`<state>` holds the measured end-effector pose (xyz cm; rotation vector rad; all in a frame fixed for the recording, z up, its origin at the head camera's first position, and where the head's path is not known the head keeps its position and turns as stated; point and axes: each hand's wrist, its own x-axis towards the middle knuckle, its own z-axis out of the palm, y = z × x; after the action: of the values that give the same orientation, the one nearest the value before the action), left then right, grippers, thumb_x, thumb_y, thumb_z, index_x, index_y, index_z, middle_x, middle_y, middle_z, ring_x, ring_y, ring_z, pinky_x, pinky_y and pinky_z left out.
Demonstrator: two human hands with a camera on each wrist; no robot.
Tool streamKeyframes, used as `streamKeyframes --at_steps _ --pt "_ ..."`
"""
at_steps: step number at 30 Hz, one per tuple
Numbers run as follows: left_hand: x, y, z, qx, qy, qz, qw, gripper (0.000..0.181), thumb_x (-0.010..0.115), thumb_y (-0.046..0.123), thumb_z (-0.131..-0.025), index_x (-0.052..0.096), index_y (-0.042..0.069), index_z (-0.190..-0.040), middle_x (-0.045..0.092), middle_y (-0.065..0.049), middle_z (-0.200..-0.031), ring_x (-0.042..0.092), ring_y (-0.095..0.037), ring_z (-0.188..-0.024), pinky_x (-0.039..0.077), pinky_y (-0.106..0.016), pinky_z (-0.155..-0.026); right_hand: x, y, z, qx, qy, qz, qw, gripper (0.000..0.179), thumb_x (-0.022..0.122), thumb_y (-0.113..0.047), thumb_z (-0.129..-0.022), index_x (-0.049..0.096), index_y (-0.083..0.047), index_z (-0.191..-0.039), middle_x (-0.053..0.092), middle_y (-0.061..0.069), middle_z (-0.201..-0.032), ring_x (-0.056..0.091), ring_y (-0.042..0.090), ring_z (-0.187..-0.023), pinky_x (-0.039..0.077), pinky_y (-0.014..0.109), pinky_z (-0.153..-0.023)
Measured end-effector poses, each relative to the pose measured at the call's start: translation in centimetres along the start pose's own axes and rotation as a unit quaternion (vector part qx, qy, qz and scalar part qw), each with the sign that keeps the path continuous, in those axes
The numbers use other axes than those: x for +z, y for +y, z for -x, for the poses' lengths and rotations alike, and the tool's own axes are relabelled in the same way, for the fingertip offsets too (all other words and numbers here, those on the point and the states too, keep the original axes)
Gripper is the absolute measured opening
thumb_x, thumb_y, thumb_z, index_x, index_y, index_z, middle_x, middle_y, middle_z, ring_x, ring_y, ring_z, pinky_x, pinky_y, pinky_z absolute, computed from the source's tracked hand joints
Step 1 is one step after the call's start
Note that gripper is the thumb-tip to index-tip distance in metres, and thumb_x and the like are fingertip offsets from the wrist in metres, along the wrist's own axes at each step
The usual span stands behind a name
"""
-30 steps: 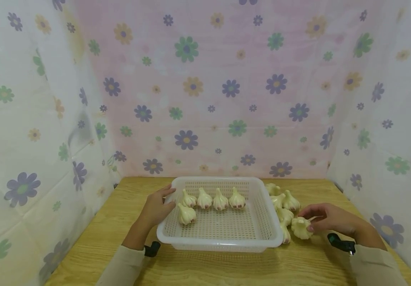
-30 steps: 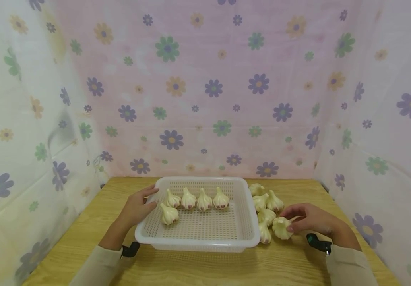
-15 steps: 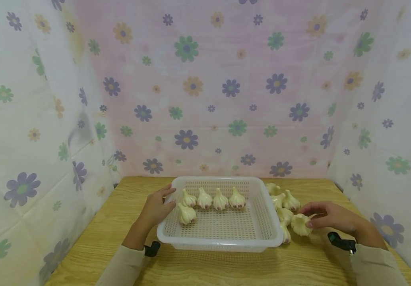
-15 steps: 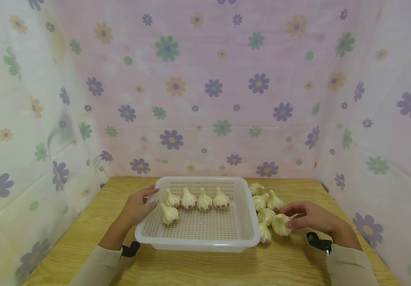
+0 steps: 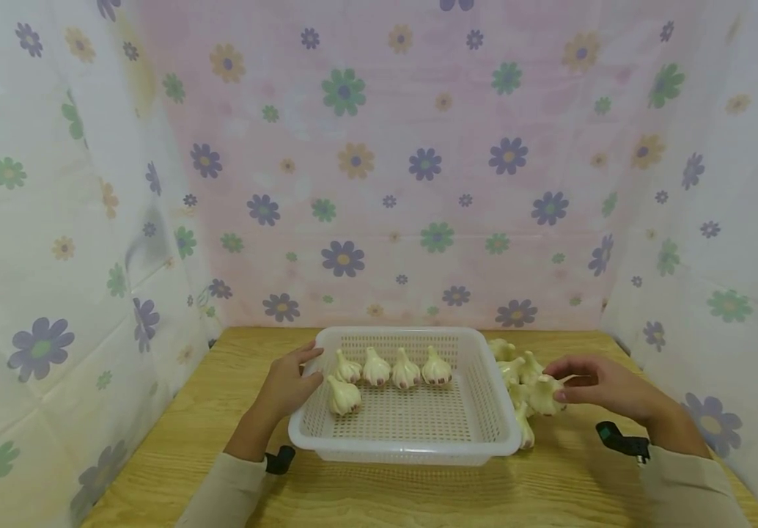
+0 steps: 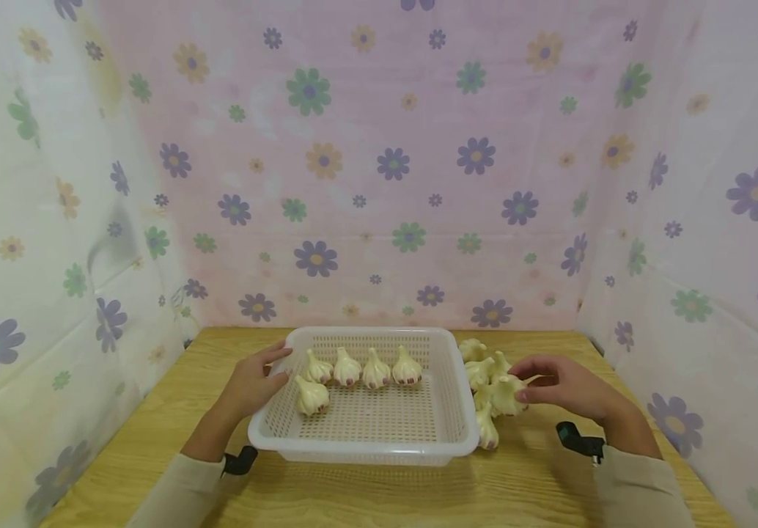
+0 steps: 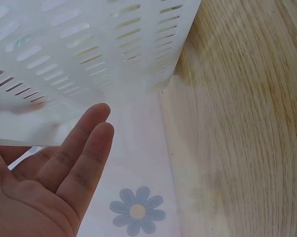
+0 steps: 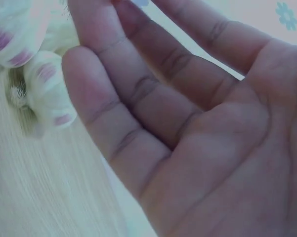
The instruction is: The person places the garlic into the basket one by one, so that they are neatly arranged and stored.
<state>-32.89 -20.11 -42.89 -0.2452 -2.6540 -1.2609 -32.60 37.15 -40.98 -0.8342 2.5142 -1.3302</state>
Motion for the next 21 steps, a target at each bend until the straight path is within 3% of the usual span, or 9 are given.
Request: streamKeyframes --at_steps 13,16,21 --pt "-0.2 -0.2 0.0 0.008 -0.005 0.001 1.0000 0.054 0.065 0.017 -0.093 0.059 0.007 -0.146 0.043 -0.006 -0.163 0.069 -0.040 -0.119 0.065 -0.038 -0.073 -0.6 -2.2 -1.1 0.023 0.047 0.051 0.9974 0.044 0.070 -0.021 -0.099 0.062 -0.007 -0.140 0.063 0.015 -0.139 0.071 0.011 -0.109 0.061 0.030 -0.085" --pt "-0.2 -0.2 0.0 0.007 -0.005 0.001 1.0000 0.054 0.065 0.017 -0.093 0.060 0.007 -0.146 0.043 -0.006 -0.163 0.069 -0.039 -0.118 0.065 -0.037 -0.072 -0.6 -2.9 -1.4 0.037 0.051 0.051 0.9967 0.046 0.071 -0.024 -0.098 0.063 -0.007 -0.140 0.062 0.018 -0.141 0.071 0.008 -0.107 0.061 0.030 -0.084" --pt "0.0 -0.1 -0.1 0.012 -0.005 0.008 0.9999 0.053 0.066 0.016 -0.093 0.061 0.006 -0.144 0.044 -0.007 -0.163 0.070 -0.039 -0.116 0.065 -0.036 -0.071 -0.4 -4.2 -2.0 0.040 0.044 0.028 0.9978 0.048 0.072 -0.022 -0.097 0.061 -0.004 -0.140 0.058 0.026 -0.142 0.074 0.015 -0.103 0.062 0.033 -0.082"
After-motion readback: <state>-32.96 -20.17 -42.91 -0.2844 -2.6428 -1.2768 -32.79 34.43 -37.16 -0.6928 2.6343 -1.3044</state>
